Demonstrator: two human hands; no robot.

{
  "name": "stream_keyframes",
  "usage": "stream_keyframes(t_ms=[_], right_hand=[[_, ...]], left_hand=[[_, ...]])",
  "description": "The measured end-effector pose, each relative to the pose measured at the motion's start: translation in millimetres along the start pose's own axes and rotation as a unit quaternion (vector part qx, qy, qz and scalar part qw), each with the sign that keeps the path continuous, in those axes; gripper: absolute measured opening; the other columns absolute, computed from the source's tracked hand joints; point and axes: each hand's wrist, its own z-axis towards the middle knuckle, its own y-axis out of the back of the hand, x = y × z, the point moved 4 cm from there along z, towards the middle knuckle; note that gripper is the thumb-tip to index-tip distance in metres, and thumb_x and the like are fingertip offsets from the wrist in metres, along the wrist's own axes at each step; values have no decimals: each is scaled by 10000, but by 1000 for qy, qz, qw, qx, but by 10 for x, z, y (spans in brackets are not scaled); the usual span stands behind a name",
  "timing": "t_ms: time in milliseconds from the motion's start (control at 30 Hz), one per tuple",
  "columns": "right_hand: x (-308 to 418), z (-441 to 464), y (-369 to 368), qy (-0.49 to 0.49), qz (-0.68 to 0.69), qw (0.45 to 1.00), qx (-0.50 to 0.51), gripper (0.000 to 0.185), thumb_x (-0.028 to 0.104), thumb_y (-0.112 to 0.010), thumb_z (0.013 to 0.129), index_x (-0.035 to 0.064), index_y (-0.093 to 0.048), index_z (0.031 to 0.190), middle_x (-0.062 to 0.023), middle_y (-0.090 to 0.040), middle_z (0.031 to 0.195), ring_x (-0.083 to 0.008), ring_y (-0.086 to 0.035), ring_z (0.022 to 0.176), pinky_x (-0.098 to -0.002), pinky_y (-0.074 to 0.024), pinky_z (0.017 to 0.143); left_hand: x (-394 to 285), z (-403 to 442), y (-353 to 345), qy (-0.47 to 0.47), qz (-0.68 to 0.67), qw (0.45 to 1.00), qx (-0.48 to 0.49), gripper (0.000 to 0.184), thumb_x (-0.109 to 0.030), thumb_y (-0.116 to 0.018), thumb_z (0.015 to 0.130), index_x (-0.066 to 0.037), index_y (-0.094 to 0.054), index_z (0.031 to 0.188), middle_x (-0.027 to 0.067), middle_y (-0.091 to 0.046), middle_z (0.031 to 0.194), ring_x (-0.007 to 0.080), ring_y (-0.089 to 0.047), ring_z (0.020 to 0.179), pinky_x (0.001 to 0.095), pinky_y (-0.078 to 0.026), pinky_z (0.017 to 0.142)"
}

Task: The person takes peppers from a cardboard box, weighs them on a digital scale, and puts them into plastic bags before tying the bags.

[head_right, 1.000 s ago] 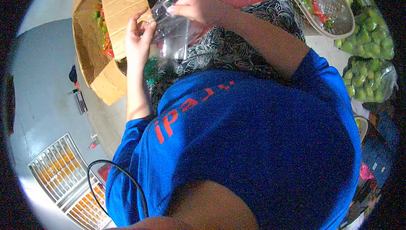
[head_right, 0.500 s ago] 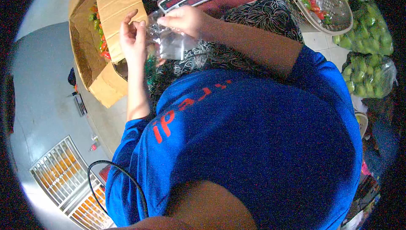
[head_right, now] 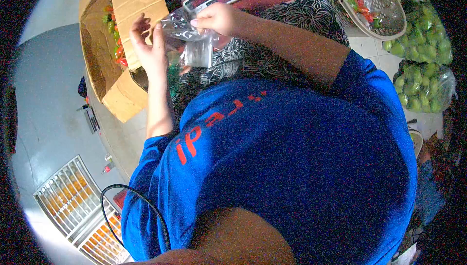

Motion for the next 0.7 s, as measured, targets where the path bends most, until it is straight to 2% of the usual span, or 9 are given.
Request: stream_keyframes(t_ms=[100, 133, 233, 300, 333, 367, 467, 633, 700], right_hand=[[65, -3, -3, 57, 47, 997, -21, 163, 140, -583, 864, 15, -547, 767, -3, -570, 714, -50, -528, 691, -200, -421, 596], [115, -17, -16, 68, 66, 995, -31, 140, 118, -596, 852, 23, -541, 765, -3, -566, 715, -52, -526, 695, -202, -419, 593], [142, -64, -23, 11, 51, 998, -25, 143, 56, -628, 803, 50, -499, 743, -5, -546, 725, -53, -504, 687, -213, -407, 582], [141, -72, -51, 89, 4, 995, -36, 178, 54, -635, 788, 60, -468, 725, 12, -514, 697, -48, -477, 660, -214, -389, 562], [117, -81, -78, 128, -19, 991, -42, 197, 52, -638, 781, 65, -453, 717, 21, -498, 683, -45, -464, 646, -215, -380, 553], [60, -49, -97, 118, -40, 991, -52, 218, 47, -639, 775, 72, -435, 701, 35, -463, 668, -39, -433, 627, -213, -353, 531], [54, -57, -55, 138, -98, 984, -55, 224, 131, -671, 736, 69, -472, 653, 9, -471, 582, -69, -431, 574, -266, -368, 521], [109, -53, -68, 44, 27, 999, -8, 285, 219, -651, 803, 90, -474, 621, 36, -460, 572, -45, -431, 560, -245, -359, 501], [114, -65, -98, 1, 78, 997, -6, 301, 258, -633, 826, 94, -490, 619, 44, -463, 574, -36, -435, 558, -235, -362, 499]], left_hand=[[-118, -46, -19, 115, -125, 985, 12, 374, -40, -610, 818, -15, -454, 1157, -1, -496, 787, 58, -451, 706, 194, -391, 654], [-66, -126, -82, 191, -182, 963, 59, 381, -43, -616, 816, -12, -450, 1158, -5, -498, 773, 58, -451, 695, 189, -394, 668], [-139, -286, -396, 268, -340, 886, 166, 437, -40, -620, 815, -6, -403, 1192, -8, -511, 778, 58, -464, 695, 187, -393, 665], [-184, -369, -509, 304, -410, 836, 201, 470, -35, -618, 815, -3, -369, 1212, 1, -545, 791, 69, -511, 719, 199, -416, 686], [-186, -381, -512, 318, -430, 822, 197, 463, -35, -613, 818, -5, -371, 1211, 6, -552, 795, 74, -523, 730, 204, -423, 697], [-185, -390, -520, 331, -449, 807, 193, 457, -35, -609, 820, -7, -373, 1210, 11, -558, 798, 80, -535, 741, 209, -430, 707], [-174, -374, -520, 347, -480, 787, 174, 422, -30, -588, 832, -14, -387, 1202, 20, -568, 804, 95, -559, 760, 218, -443, 721], [-92, -364, -475, 353, -491, 788, 111, 341, -17, -550, 851, -37, -430, 1169, 26, -573, 822, 111, -576, 765, 235, -475, 715], [6, -378, -477, 381, -537, 750, 66, 315, -8, -537, 855, -47, -446, 1154, 30, -572, 844, 118, -576, 770, 248, -492, 709]])
